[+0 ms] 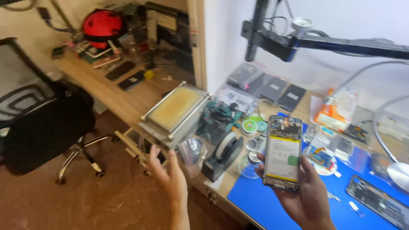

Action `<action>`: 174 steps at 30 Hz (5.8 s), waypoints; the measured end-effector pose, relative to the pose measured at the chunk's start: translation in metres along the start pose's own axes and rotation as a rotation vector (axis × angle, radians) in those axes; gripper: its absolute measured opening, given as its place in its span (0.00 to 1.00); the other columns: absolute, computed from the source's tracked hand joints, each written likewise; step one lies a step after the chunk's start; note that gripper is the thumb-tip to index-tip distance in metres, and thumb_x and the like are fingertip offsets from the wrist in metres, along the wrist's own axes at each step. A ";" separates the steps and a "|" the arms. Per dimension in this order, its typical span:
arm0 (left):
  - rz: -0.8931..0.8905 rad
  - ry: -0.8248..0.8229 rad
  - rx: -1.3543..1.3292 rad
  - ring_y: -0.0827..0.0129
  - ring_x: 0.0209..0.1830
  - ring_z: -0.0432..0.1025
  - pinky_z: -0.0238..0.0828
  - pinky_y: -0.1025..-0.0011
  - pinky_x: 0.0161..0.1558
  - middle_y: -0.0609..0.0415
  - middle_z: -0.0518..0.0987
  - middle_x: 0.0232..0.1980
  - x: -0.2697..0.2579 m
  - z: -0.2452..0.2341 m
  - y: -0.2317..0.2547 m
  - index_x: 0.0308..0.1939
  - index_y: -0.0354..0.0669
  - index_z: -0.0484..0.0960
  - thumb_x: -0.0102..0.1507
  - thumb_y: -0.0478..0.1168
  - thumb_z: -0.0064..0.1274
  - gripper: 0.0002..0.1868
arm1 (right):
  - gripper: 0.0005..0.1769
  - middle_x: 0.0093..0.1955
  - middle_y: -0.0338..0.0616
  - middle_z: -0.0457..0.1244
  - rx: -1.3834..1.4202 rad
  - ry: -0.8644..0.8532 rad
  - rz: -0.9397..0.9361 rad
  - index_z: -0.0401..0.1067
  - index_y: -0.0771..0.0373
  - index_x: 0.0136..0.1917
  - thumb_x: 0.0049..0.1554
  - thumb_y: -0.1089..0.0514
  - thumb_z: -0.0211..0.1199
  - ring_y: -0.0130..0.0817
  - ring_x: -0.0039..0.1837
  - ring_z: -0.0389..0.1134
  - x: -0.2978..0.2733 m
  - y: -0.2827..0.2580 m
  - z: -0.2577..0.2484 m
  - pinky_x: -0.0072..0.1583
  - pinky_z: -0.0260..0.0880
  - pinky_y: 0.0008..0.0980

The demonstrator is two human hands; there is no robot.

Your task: The person disassembles a smartphone, removes the battery, and then reassembles the device. They use a green plastic tool to pry open the phone's casing and a white plastic tool to assist with the reassembly process.

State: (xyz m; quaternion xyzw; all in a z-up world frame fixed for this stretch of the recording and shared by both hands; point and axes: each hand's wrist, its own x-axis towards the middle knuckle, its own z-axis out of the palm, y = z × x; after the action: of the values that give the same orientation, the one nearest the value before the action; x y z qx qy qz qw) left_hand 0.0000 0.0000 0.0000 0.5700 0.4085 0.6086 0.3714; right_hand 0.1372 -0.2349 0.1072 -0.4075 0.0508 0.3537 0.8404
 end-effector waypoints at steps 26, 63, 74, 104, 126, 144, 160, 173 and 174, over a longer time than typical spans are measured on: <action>-0.786 -1.581 -0.755 0.67 0.63 0.74 0.72 0.69 0.64 0.46 0.79 0.67 -0.240 0.077 0.079 0.68 0.38 0.71 0.54 0.44 0.74 0.42 | 0.53 0.70 0.36 0.70 -1.073 0.130 -0.308 0.57 0.47 0.81 0.47 0.49 0.78 0.30 0.77 0.66 -0.099 -0.025 -0.226 0.79 0.56 0.37; -0.731 -1.111 -0.332 0.61 0.54 0.79 0.78 0.66 0.61 0.40 0.81 0.54 -0.286 0.083 0.089 0.64 0.34 0.72 0.65 0.31 0.53 0.22 | 0.38 0.62 0.39 0.66 -1.317 0.341 -0.547 0.63 0.54 0.78 0.58 0.45 0.67 0.35 0.63 0.70 -0.089 -0.012 -0.263 0.63 0.69 0.34; -0.349 -1.259 0.096 0.71 0.53 0.81 0.76 0.72 0.57 0.56 0.87 0.54 -0.259 0.058 0.091 0.59 0.49 0.80 0.62 0.46 0.61 0.22 | 0.54 0.63 0.43 0.56 -1.860 0.064 -0.393 0.61 0.52 0.76 0.43 0.39 0.80 0.44 0.61 0.61 -0.098 -0.050 -0.276 0.61 0.68 0.46; 0.646 -1.402 -0.140 0.61 0.58 0.77 0.57 0.51 0.74 0.53 0.85 0.53 -0.264 0.080 0.092 0.53 0.44 0.84 0.66 0.37 0.57 0.11 | 0.10 0.40 0.45 0.60 -2.385 -0.212 -0.742 0.65 0.57 0.38 0.58 0.68 0.60 0.40 0.40 0.62 -0.081 -0.028 -0.315 0.42 0.68 0.42; 1.052 -1.467 -0.047 0.45 0.64 0.65 0.47 0.33 0.75 0.46 0.74 0.55 -0.300 0.074 0.087 0.43 0.47 0.78 0.58 0.39 0.69 0.16 | 0.06 0.40 0.39 0.62 -2.003 -0.029 -1.037 0.68 0.58 0.40 0.58 0.61 0.64 0.36 0.38 0.64 -0.076 -0.037 -0.318 0.42 0.69 0.37; 1.177 -1.420 -0.079 0.42 0.64 0.66 0.45 0.28 0.75 0.48 0.75 0.57 -0.300 0.077 0.095 0.43 0.43 0.79 0.66 0.37 0.58 0.04 | 0.14 0.31 0.42 0.57 -2.105 -0.034 -1.168 0.66 0.59 0.35 0.64 0.62 0.55 0.38 0.34 0.61 -0.088 -0.033 -0.297 0.68 0.71 0.51; 1.264 -1.508 0.001 0.40 0.68 0.65 0.43 0.31 0.78 0.49 0.76 0.50 -0.306 0.076 0.094 0.47 0.35 0.86 0.67 0.41 0.58 0.11 | 0.04 0.34 0.30 0.69 -1.935 0.321 -0.812 0.79 0.47 0.39 0.52 0.49 0.71 0.37 0.46 0.66 -0.068 -0.053 -0.314 0.74 0.59 0.50; 1.217 -1.668 0.053 0.52 0.70 0.65 0.37 0.35 0.79 0.51 0.75 0.55 -0.311 0.093 0.090 0.57 0.35 0.74 0.48 0.57 0.75 0.44 | 0.07 0.40 0.33 0.69 -1.937 0.190 -0.739 0.75 0.49 0.41 0.56 0.48 0.67 0.39 0.48 0.65 -0.072 -0.055 -0.314 0.56 0.63 0.41; 1.192 -1.629 0.037 0.55 0.68 0.67 0.39 0.35 0.78 0.55 0.75 0.51 -0.314 0.095 0.087 0.60 0.34 0.73 0.44 0.55 0.78 0.48 | 0.07 0.39 0.35 0.67 -1.970 0.179 -0.872 0.73 0.51 0.40 0.56 0.50 0.68 0.41 0.46 0.64 -0.073 -0.053 -0.311 0.53 0.62 0.43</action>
State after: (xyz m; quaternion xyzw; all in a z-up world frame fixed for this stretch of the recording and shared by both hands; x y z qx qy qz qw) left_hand 0.1194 -0.3152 -0.0410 0.9291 -0.3116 0.1141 0.1635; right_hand 0.1798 -0.5223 -0.0372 -0.9114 -0.3443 -0.1215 0.1900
